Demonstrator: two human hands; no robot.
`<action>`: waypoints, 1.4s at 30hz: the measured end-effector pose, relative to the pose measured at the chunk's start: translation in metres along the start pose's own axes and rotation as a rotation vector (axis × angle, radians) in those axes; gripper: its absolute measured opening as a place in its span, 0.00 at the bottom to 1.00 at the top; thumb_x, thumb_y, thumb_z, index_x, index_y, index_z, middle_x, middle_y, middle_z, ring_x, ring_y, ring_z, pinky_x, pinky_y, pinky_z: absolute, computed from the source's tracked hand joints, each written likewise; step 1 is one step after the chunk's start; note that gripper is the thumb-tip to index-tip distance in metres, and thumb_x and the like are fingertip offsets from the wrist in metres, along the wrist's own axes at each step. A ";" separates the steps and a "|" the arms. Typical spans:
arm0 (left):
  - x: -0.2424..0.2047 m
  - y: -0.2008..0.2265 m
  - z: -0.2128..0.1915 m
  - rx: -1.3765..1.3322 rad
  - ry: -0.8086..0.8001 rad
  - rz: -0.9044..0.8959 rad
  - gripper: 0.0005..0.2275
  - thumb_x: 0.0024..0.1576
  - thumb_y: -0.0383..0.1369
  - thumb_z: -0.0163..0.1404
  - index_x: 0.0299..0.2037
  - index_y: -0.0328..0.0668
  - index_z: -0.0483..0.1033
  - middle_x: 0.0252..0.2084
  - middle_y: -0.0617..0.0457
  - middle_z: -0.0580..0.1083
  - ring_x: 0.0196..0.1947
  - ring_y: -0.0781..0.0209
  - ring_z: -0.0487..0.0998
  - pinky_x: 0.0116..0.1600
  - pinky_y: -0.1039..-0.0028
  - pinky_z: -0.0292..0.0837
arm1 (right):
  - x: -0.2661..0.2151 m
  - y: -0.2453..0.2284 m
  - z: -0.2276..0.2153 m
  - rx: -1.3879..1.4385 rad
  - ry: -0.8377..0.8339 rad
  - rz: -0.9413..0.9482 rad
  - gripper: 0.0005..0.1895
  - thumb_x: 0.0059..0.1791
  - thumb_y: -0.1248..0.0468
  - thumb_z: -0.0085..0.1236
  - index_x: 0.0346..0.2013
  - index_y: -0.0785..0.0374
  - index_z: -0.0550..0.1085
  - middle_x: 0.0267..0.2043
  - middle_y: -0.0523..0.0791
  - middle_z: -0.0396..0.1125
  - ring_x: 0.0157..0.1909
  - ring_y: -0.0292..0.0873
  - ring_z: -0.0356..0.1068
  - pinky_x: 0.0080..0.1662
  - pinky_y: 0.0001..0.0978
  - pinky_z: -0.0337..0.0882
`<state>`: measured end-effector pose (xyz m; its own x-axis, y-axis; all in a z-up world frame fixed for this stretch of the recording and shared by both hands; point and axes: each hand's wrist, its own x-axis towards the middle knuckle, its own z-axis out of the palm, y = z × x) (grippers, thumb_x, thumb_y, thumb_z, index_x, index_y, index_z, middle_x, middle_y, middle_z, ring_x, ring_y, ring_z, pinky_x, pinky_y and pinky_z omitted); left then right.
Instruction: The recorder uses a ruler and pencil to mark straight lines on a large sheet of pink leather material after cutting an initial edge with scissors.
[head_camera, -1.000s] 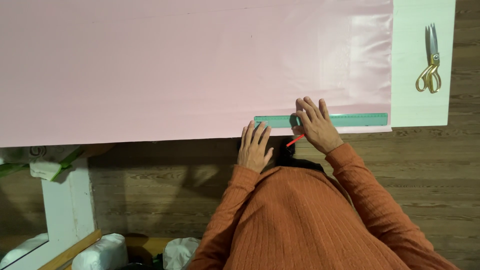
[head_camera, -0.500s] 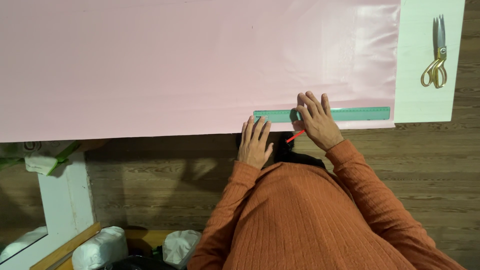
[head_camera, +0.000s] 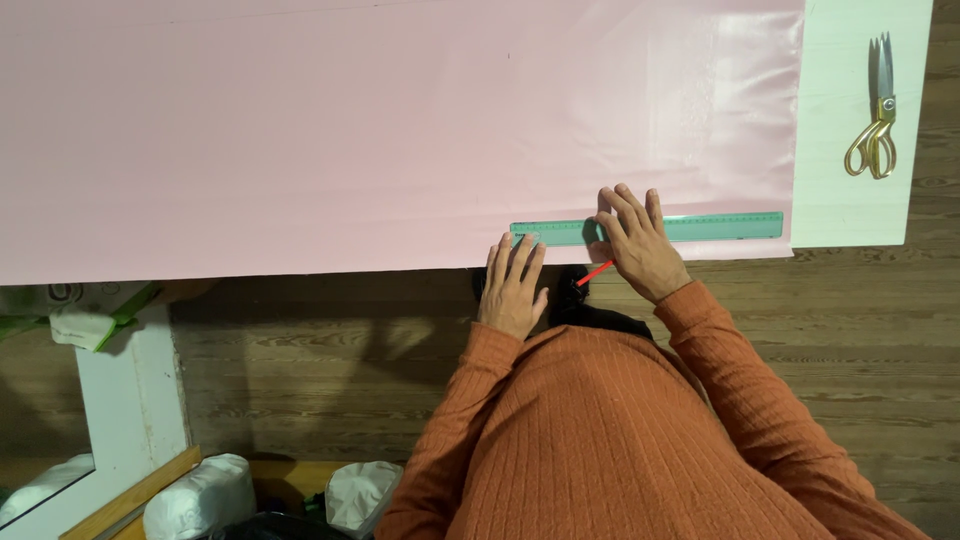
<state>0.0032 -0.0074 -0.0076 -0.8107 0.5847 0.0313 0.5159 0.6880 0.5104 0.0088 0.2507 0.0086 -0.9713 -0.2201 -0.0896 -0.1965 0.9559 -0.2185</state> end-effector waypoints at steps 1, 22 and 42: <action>0.000 0.000 -0.001 0.000 0.000 0.001 0.35 0.53 0.36 0.60 0.71 0.41 0.59 0.75 0.46 0.54 0.76 0.38 0.47 0.77 0.47 0.45 | 0.002 -0.003 -0.007 -0.001 0.000 0.000 0.20 0.54 0.61 0.47 0.60 0.62 0.64 0.76 0.51 0.48 0.80 0.52 0.41 0.76 0.60 0.36; 0.009 0.010 -0.018 0.045 -0.083 -0.032 0.34 0.49 0.36 0.61 0.67 0.37 0.64 0.70 0.42 0.59 0.74 0.36 0.49 0.76 0.48 0.45 | 0.115 -0.034 0.005 1.249 -0.221 0.014 0.09 0.46 0.68 0.65 0.28 0.62 0.70 0.27 0.42 0.70 0.29 0.33 0.69 0.32 0.28 0.73; 0.009 0.008 -0.020 0.035 -0.129 -0.031 0.35 0.48 0.37 0.62 0.67 0.38 0.63 0.69 0.43 0.59 0.74 0.37 0.50 0.76 0.49 0.44 | 0.114 -0.035 0.004 1.213 -0.200 0.011 0.13 0.46 0.68 0.66 0.25 0.61 0.68 0.26 0.40 0.69 0.29 0.30 0.67 0.33 0.22 0.71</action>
<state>-0.0056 -0.0054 0.0143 -0.7851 0.6119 -0.0962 0.5025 0.7199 0.4788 -0.0943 0.1913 0.0023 -0.9134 -0.3417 -0.2212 0.1668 0.1816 -0.9691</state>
